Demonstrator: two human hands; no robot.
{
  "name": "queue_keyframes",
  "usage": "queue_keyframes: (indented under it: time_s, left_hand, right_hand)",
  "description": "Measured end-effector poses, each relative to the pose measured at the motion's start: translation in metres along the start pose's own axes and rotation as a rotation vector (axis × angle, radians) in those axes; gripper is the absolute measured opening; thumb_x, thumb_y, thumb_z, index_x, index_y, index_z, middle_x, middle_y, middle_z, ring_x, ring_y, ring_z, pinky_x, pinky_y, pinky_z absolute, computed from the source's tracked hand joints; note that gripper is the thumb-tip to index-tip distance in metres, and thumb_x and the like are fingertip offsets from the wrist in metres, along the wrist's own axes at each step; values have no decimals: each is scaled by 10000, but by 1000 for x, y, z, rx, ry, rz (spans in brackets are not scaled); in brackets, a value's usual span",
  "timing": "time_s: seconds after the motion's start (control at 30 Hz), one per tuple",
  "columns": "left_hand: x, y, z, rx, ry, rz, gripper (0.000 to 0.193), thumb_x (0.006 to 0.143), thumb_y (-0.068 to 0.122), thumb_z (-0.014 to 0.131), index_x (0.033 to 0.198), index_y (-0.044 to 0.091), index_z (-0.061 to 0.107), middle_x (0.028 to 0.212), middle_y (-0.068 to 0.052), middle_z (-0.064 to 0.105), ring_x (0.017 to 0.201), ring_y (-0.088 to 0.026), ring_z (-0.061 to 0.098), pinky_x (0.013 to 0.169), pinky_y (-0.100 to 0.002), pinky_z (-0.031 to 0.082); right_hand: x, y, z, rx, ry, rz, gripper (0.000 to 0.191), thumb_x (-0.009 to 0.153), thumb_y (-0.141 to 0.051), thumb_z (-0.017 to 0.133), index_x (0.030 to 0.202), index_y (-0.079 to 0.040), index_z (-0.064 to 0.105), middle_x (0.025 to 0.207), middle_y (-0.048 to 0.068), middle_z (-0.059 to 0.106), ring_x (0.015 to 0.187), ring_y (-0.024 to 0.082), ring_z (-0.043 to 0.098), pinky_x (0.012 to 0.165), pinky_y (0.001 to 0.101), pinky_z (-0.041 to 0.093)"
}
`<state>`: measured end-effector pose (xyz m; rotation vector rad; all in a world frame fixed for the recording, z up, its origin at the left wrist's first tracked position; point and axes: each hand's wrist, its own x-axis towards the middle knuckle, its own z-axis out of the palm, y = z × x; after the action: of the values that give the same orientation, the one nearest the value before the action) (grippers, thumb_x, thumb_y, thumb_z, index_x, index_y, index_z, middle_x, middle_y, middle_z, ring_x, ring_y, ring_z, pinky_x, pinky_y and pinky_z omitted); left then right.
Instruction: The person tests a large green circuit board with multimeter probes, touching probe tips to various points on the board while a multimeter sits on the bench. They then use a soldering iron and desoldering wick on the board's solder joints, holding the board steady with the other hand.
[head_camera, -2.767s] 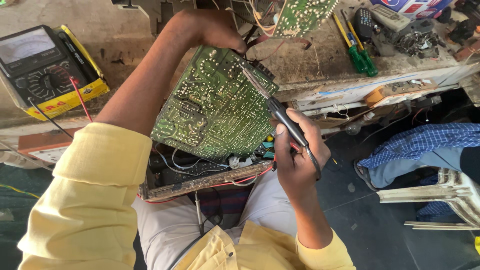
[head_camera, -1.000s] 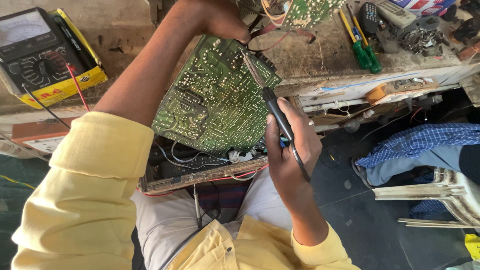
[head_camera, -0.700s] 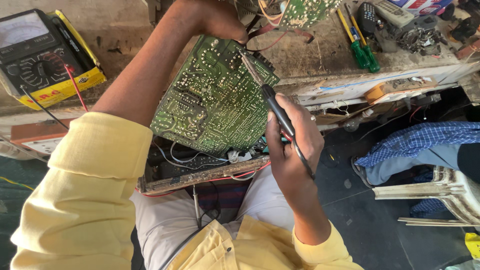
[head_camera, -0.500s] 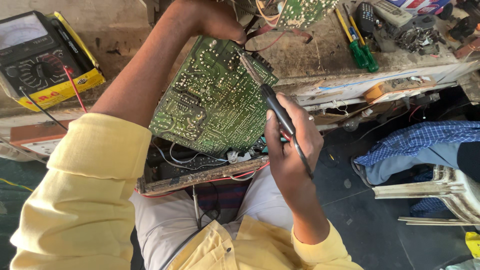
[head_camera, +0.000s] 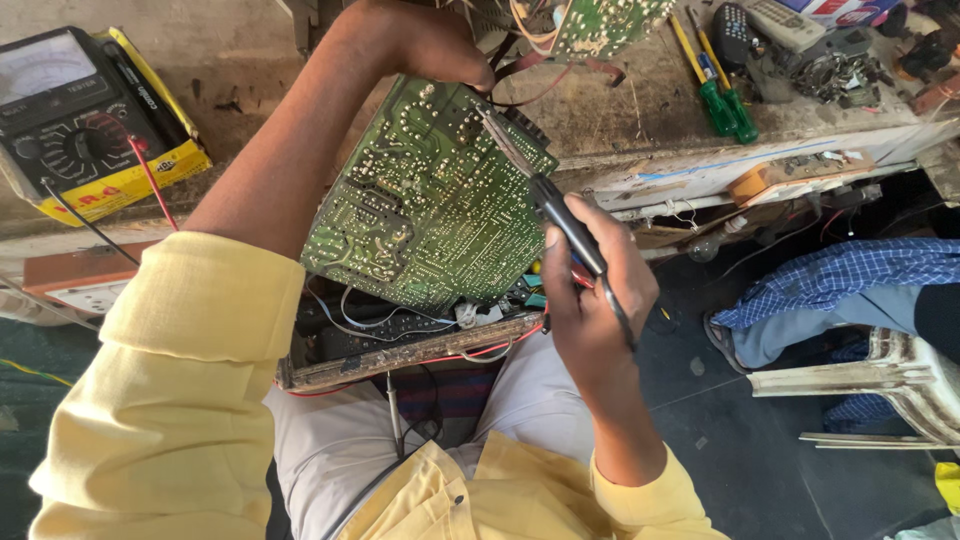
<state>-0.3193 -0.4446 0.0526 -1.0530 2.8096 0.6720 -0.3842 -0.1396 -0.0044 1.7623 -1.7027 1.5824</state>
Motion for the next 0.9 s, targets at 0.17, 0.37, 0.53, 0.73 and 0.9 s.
queue_keyframes:
  time_s: [0.17,0.37,0.53,0.73,0.9]
  left_hand:
    - [2,-2,-1,10,-15,-16,523,798,459,653,1051,15,760,1050,-135,767,931,-270,692,844,-426,510]
    - [-2,-1,-3,-80,-80,-12,398,839,346,652,963,-19,751,963,-117,750,865,-247,635,821,-460,483]
    - [-7,1,-7,-154,-158,-12,298,815,265,671,907,-7,752,911,-92,747,819,-206,631,801,-429,485]
    - [-5,1,-10,-168,-146,-5,299,770,248,716,894,-22,748,882,-108,748,780,-208,649,749,-418,501]
    - [-1,-2,-8,-176,-110,12,307,733,234,753,882,-34,744,859,-121,749,747,-209,664,705,-408,514]
  right_hand:
    - [1,9,0,-3,-22,158,287,1010,9,711,1287,51,647,978,104,758,719,87,605,632,256,492]
    - [0,10,3,36,-2,31,287,1043,19,684,1319,51,610,1181,171,727,1023,151,737,864,262,606]
    - [0,8,2,37,-15,46,284,1044,11,681,1316,48,610,1187,175,723,1018,169,743,854,265,607]
    - [2,9,2,0,-21,40,285,1041,-6,687,1315,33,621,1170,168,731,1006,191,755,858,286,606]
    - [2,12,5,-27,-8,-23,295,1028,4,693,1311,34,613,1193,188,716,1040,237,758,876,307,606]
